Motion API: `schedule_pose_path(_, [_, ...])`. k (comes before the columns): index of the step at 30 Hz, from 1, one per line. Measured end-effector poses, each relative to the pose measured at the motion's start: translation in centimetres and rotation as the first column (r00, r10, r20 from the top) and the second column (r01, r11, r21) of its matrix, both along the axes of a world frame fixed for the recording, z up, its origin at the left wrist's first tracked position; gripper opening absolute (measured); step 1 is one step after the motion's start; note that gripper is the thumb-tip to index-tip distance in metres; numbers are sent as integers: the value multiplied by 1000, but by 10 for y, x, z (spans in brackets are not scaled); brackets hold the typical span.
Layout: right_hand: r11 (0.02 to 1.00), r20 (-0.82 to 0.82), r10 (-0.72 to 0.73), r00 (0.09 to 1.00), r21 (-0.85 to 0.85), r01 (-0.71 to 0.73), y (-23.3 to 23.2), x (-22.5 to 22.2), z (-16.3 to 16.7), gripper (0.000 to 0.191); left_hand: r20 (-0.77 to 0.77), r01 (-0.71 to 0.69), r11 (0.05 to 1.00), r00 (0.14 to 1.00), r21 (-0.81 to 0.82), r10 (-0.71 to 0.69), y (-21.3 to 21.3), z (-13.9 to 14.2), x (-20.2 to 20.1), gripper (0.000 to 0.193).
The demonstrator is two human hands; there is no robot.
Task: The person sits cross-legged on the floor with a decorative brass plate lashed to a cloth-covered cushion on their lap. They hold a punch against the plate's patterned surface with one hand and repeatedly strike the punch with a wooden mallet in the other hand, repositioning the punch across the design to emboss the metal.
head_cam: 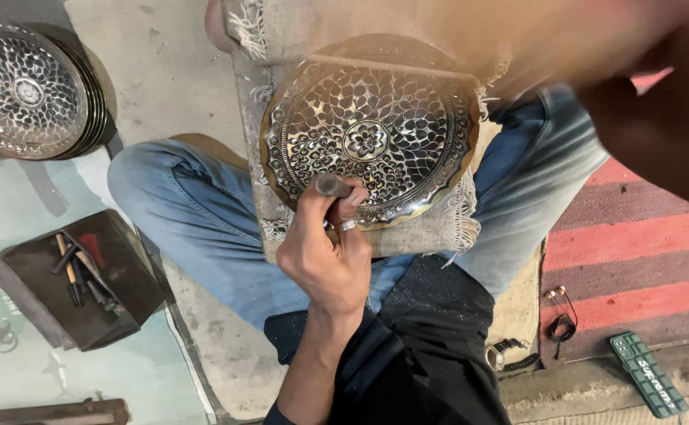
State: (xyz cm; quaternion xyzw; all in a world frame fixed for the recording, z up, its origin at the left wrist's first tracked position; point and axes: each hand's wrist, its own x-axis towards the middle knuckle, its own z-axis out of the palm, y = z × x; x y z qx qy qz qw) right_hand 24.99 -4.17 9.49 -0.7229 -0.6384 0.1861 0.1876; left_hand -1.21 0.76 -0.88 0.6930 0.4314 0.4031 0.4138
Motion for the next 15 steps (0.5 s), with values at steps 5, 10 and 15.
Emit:
schedule_pose_path(5, [999,284,0,959,46,-13,3,-7,6,26,211,8,994,977,-113,16,-2,4,1,18])
schedule_pose_path(10, [999,192,4,981,37,-11,-2,-2,1,26,293,9,968,954,-251,67,-11,10,1,27])
schedule_pose_path(15, [999,154,-3,988,34,-3,-7,5,-3,26,18,-51,994,998,-94,53,-12,1,9,24])
